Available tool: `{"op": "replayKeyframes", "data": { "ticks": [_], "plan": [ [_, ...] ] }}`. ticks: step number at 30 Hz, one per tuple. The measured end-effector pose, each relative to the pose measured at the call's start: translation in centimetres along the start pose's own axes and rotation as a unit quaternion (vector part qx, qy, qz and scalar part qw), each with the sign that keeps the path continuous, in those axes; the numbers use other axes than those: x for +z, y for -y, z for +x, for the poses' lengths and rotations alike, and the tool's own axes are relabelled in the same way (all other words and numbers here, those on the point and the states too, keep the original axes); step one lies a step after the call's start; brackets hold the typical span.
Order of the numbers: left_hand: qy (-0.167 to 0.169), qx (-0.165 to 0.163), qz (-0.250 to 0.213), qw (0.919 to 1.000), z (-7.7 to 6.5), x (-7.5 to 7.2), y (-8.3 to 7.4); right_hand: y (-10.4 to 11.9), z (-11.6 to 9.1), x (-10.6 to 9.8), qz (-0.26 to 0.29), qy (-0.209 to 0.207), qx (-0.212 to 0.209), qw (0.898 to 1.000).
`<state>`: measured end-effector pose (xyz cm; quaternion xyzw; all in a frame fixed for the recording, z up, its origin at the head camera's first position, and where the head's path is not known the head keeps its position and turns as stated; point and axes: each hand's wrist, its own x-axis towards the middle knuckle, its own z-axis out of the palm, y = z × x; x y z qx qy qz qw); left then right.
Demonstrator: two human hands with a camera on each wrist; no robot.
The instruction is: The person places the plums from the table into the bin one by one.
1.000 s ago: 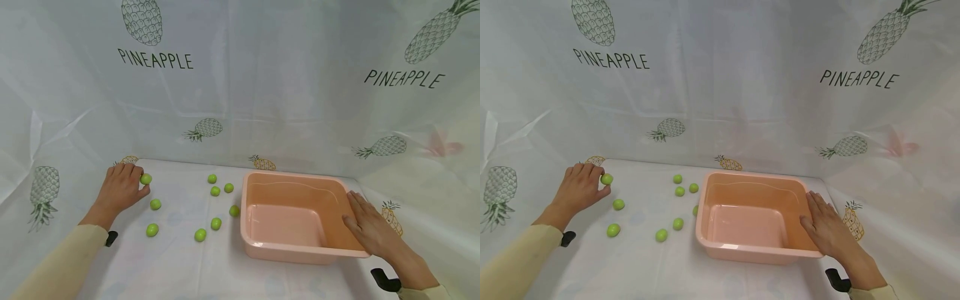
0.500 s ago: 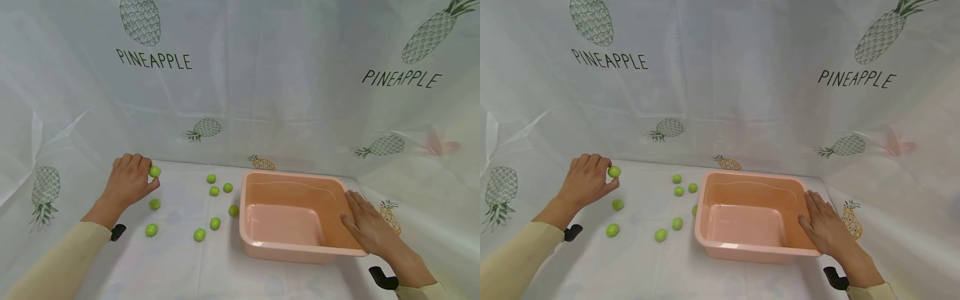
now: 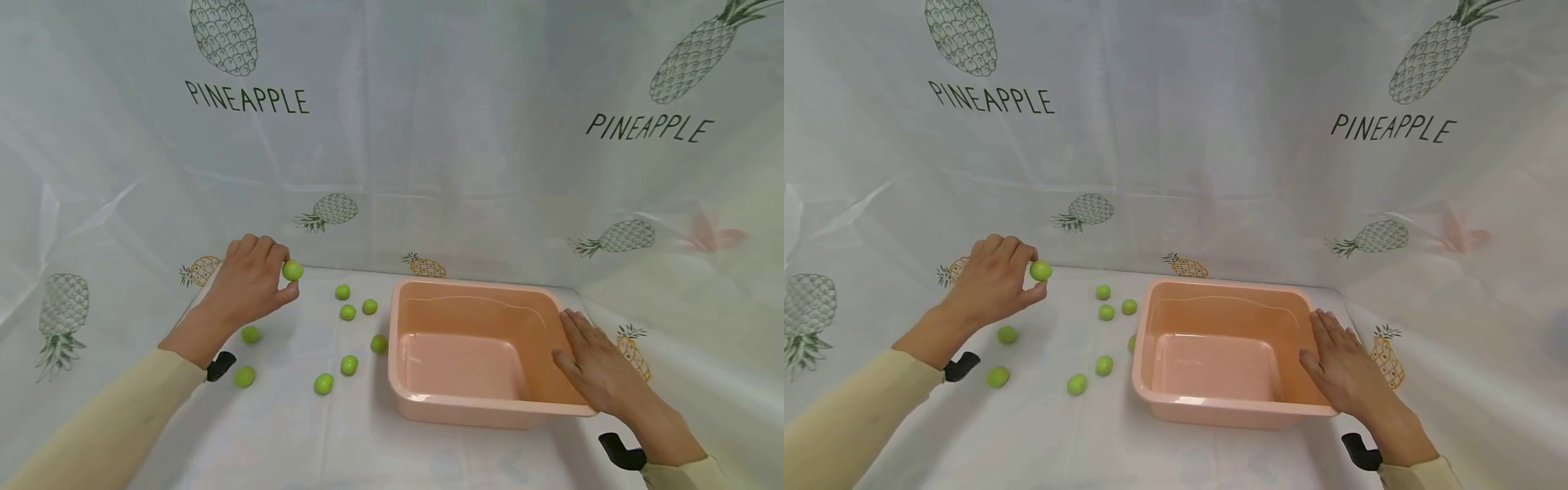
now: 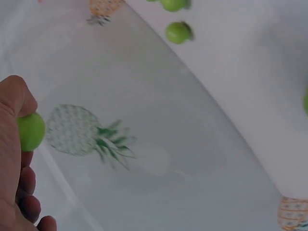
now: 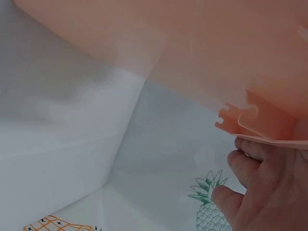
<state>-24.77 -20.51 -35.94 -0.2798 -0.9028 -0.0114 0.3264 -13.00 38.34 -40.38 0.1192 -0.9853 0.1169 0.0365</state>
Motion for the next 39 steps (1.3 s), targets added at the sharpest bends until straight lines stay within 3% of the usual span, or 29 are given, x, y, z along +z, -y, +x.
{"op": "replayKeyframes", "data": {
  "ticks": [6, 13, 22, 30, 39],
  "plan": [
    [0.027, 0.069, -0.019, 0.9971, 3.5, -0.7, -3.0, 0.0, 0.0, 0.0, -0.005, 0.001, 0.000, 1.000],
    [0.032, 0.179, -0.026, 0.9830, 6.7, -0.5, -6.3, 0.2, 0.0, -0.1, -0.001, 0.000, -0.002, 1.000],
    [0.051, 0.221, 0.011, 0.9738, 9.8, 0.1, -10.9, 0.1, 0.0, -0.1, -0.003, 0.000, -0.006, 1.000],
    [0.036, 0.298, 0.010, 0.9538, 12.8, 1.8, -15.4, 0.0, -0.2, -0.2, -0.002, 0.003, -0.002, 1.000],
    [0.074, 0.340, 0.023, 0.9373, 15.4, 2.9, -20.7, 0.2, -0.1, -0.2, 0.005, 0.009, 0.005, 1.000]
  ]
}}
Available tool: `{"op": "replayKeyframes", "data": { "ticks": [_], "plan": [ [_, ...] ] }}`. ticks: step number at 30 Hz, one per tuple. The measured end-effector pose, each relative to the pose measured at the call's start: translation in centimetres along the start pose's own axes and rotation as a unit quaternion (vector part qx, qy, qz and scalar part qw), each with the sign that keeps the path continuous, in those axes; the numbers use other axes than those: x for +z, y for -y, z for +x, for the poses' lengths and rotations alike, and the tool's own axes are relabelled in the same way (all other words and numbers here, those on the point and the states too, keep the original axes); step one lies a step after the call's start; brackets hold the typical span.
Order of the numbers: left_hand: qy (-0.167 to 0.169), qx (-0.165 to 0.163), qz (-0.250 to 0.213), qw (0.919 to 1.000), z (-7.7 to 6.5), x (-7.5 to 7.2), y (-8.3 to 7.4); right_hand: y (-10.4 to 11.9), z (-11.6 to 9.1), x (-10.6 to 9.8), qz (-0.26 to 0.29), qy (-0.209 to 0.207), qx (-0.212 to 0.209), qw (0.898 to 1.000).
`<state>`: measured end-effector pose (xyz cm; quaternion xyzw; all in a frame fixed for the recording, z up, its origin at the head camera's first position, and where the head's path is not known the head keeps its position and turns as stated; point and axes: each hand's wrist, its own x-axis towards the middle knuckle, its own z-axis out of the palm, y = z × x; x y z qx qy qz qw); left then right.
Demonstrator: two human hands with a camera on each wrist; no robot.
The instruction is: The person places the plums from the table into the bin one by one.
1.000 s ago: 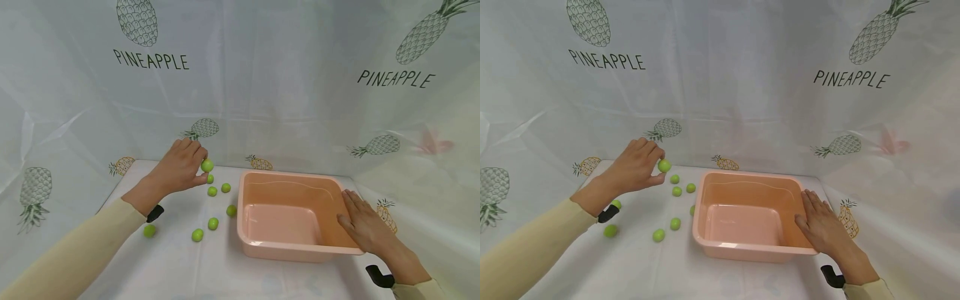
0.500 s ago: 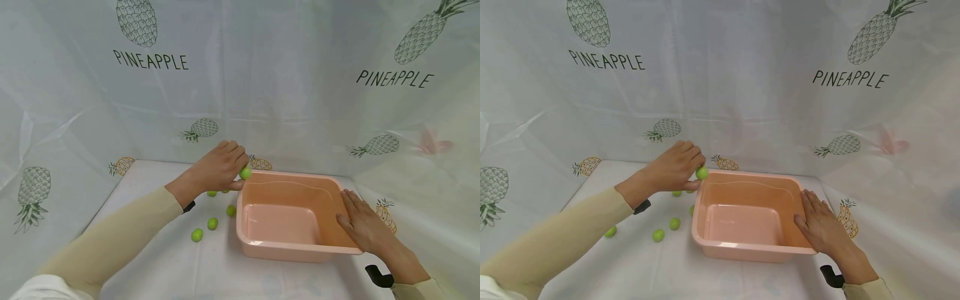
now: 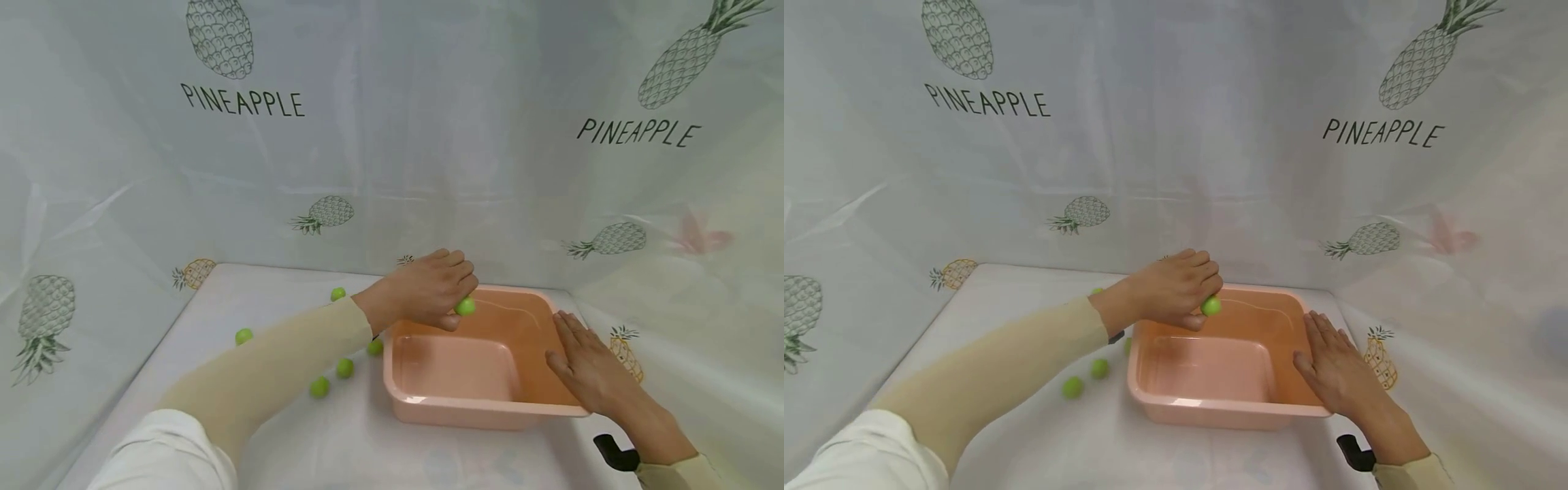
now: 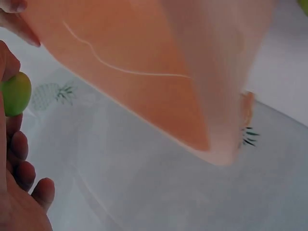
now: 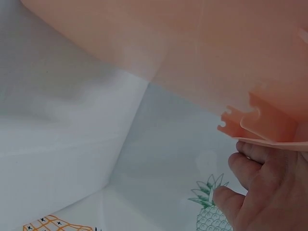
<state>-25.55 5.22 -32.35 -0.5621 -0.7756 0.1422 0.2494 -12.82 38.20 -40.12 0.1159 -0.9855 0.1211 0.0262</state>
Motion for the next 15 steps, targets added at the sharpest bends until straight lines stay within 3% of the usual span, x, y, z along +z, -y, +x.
{"op": "replayKeyframes", "data": {
  "ticks": [6, 15],
  "plan": [
    [0.025, 0.018, 0.001, 0.9995, 2.4, 0.4, -0.9, 0.2, 0.1, 0.1, -0.008, -0.001, 0.003, 1.000],
    [0.045, 0.041, -0.020, 0.9980, 4.4, 2.2, -2.2, 0.3, 0.0, 0.1, -0.014, -0.008, 0.008, 1.000]
  ]
}}
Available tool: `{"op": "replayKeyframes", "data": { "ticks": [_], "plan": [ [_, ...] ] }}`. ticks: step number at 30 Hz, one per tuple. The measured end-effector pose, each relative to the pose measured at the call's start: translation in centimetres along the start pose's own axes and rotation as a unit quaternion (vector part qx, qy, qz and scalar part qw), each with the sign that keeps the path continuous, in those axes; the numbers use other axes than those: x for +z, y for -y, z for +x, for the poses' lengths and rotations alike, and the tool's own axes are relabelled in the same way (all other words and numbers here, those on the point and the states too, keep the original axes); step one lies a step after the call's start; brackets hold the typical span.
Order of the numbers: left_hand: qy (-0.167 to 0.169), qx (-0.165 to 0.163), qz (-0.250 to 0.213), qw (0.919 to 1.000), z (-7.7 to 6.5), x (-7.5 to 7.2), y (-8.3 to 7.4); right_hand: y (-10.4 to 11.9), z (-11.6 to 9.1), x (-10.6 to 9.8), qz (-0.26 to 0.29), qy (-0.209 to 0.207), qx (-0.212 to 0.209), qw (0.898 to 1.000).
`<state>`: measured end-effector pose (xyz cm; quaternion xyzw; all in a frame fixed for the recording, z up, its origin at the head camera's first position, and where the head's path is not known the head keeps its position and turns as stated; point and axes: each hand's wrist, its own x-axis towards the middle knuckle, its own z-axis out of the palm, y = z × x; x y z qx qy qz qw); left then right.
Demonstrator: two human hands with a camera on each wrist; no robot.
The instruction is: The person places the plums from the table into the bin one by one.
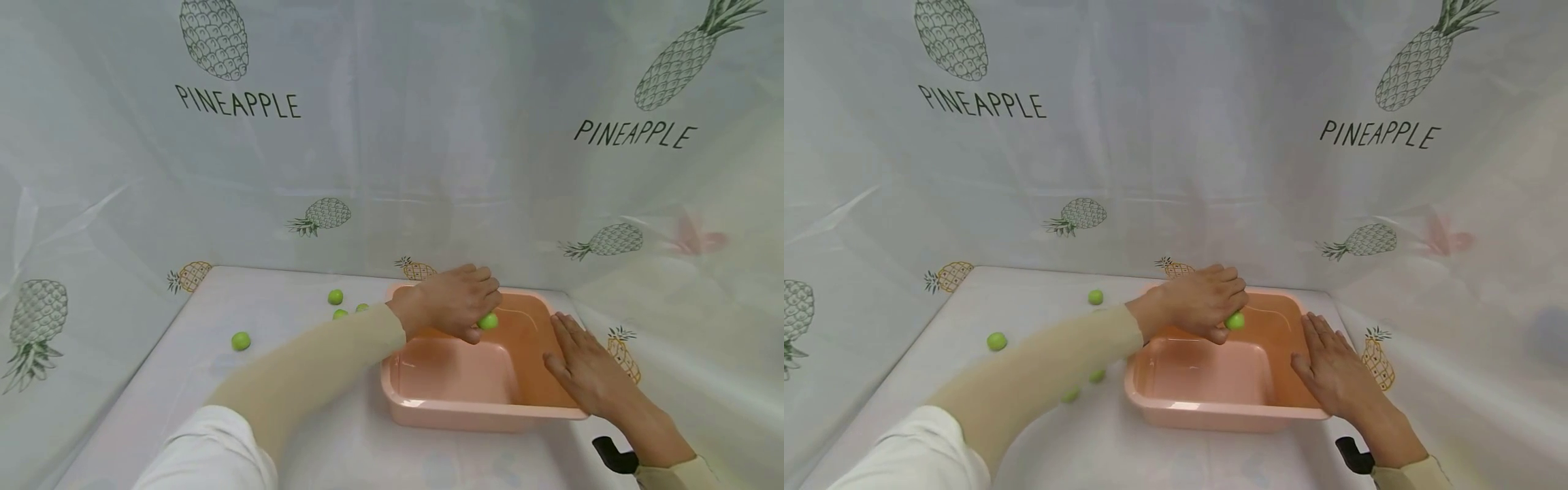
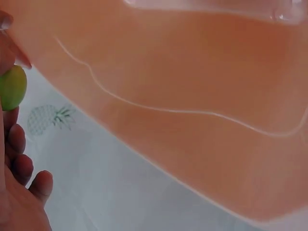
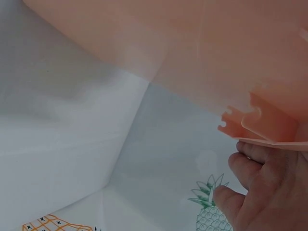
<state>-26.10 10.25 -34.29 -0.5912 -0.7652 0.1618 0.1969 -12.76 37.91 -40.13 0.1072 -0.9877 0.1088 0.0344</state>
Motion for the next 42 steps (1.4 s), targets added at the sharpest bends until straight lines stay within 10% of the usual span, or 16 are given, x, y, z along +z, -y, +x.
{"op": "replayKeyframes", "data": {
  "ticks": [20, 42],
  "plan": [
    [0.109, 0.029, 0.037, 0.9930, 1.2, 1.4, -2.8, 0.2, 0.2, -0.1, -0.044, 0.008, 0.001, 0.999],
    [0.107, 0.034, 0.042, 0.9928, 1.2, 2.6, -3.5, 0.3, 0.2, -0.2, -0.054, 0.014, 0.001, 0.998]
  ]
}}
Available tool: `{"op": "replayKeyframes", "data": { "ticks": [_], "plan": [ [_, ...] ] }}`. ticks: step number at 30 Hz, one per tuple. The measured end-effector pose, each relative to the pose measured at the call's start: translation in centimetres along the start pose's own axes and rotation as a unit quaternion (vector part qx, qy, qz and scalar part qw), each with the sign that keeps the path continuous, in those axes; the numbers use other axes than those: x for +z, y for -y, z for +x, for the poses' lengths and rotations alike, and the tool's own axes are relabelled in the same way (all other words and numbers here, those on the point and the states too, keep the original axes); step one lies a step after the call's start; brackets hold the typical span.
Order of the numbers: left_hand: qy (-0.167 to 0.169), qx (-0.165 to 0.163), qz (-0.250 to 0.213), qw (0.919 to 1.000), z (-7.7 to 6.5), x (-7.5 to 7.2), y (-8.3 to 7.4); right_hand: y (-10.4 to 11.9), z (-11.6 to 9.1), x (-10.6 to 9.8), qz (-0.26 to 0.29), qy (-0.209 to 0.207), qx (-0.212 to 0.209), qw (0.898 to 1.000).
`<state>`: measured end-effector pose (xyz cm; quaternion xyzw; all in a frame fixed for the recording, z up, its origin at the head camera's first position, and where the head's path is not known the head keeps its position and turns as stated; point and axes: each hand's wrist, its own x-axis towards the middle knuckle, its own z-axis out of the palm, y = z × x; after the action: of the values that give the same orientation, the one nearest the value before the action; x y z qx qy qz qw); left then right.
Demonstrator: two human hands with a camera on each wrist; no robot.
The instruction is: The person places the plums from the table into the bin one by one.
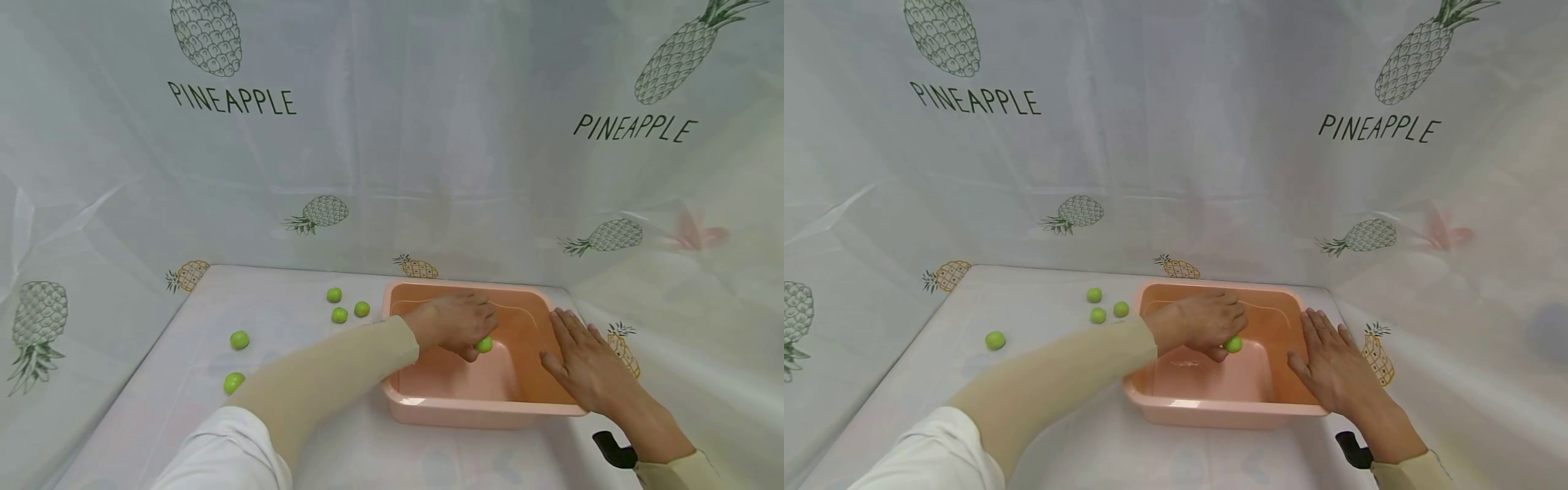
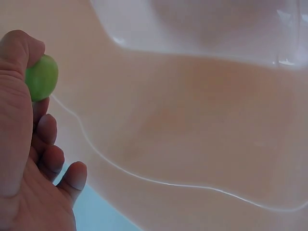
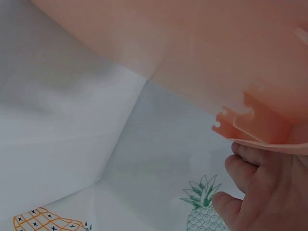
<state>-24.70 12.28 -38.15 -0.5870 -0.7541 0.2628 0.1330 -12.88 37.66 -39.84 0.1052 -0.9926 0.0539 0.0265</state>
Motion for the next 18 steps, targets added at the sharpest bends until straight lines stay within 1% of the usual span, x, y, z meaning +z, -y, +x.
{"op": "replayKeyframes", "data": {
  "ticks": [6, 10, 13, 18],
  "plan": [
    [-0.003, 0.000, 0.000, 1.0000, -0.1, 0.1, 0.0, 0.0, 0.0, 0.0, 0.001, 0.002, -0.001, 1.000],
    [0.022, -0.004, -0.012, 0.9997, -0.1, 0.0, 0.1, -0.1, 0.0, 0.0, 0.006, 0.003, -0.002, 1.000],
    [0.042, -0.014, -0.023, 0.9988, -0.3, -0.2, 0.3, -0.1, 0.0, 0.0, 0.011, 0.004, -0.002, 1.000],
    [0.051, -0.047, -0.053, 0.9962, -1.1, -1.2, 1.2, -0.2, -0.1, 0.1, 0.022, 0.001, -0.002, 1.000]
  ]
}}
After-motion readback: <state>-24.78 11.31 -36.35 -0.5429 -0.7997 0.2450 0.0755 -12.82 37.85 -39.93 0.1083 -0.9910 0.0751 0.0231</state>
